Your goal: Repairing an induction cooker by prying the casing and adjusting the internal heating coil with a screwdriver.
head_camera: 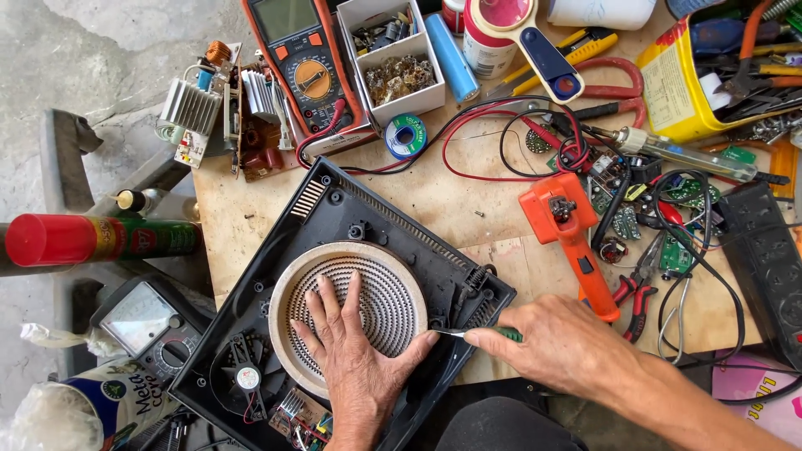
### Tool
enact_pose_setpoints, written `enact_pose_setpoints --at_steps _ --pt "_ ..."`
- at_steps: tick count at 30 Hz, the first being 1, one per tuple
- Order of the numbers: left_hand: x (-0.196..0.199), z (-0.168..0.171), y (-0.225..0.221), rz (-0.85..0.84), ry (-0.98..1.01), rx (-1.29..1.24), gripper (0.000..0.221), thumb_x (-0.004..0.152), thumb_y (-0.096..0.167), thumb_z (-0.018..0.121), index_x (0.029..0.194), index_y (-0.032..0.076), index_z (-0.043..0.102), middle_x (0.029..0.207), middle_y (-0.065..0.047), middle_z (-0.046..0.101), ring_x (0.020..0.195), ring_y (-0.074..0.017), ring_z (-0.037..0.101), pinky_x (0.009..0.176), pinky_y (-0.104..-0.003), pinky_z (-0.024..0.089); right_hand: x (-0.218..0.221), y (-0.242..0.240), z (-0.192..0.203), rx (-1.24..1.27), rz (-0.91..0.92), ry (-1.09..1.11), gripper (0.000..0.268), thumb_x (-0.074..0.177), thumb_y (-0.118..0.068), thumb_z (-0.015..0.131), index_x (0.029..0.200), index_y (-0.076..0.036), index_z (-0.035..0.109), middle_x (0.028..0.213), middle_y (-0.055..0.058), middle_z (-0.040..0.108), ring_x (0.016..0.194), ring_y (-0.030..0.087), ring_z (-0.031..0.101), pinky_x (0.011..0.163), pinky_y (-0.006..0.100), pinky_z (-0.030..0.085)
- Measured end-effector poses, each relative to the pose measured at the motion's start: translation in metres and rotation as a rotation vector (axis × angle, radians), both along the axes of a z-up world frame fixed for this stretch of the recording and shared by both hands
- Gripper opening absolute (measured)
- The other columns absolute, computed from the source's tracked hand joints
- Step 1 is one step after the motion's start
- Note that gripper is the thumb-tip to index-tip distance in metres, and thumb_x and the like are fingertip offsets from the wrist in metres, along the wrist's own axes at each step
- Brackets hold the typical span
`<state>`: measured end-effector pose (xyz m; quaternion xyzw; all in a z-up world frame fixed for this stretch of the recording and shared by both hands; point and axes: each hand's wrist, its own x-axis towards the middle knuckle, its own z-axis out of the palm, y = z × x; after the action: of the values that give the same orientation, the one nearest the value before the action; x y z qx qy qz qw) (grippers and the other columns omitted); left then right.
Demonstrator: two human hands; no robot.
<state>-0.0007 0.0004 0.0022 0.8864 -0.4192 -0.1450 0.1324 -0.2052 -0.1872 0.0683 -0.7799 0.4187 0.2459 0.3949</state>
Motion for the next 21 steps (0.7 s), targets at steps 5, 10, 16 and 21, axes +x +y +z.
enact_pose_setpoints --at_steps 5,10,16,21 --pt "-0.001 0.003 -0.001 0.0 0.015 -0.012 0.146 0.059 0.082 0.101 0.171 0.016 0.036 0.184 -0.026 0.01 0.17 -0.0465 0.001 0.13 -0.064 -0.013 0.009 -0.017 0.004 -0.039 0.146 0.006 0.061 0.096 -0.071 0.072 0.084 -0.013 0.084 0.071 0.013 0.079 0.067 0.037 0.076 0.072 0.046 0.063" --pt "-0.001 0.003 -0.001 -0.006 -0.014 -0.028 0.145 0.057 0.08 0.103 0.171 0.017 0.037 0.184 -0.025 0.013 0.17 -0.0467 0.004 0.131 -0.065 -0.01 0.009 -0.019 -0.003 -0.063 0.188 -0.063 0.065 0.096 -0.073 0.072 0.078 -0.012 0.083 0.072 0.011 0.081 0.07 0.039 0.077 0.072 0.046 0.064" --pt "-0.001 -0.001 0.0 -0.005 -0.036 -0.024 0.147 0.057 0.083 0.101 0.171 0.017 0.036 0.184 -0.025 0.012 0.17 -0.0464 0.004 0.132 -0.065 -0.01 0.022 -0.027 -0.002 -0.024 0.237 -0.016 0.066 0.096 -0.072 0.072 0.078 -0.009 0.083 0.079 0.01 0.082 0.075 0.036 0.078 0.079 0.045 0.064" --pt "-0.001 0.005 0.0 0.009 -0.014 -0.02 0.147 0.057 0.082 0.101 0.172 0.017 0.036 0.184 -0.025 0.014 0.17 -0.0455 0.005 0.132 -0.063 -0.01 0.02 -0.027 -0.012 -0.079 0.283 -0.006 0.068 0.096 -0.075 0.073 0.08 -0.009 0.083 0.075 0.011 0.082 0.071 0.033 0.08 0.078 0.046 0.066"
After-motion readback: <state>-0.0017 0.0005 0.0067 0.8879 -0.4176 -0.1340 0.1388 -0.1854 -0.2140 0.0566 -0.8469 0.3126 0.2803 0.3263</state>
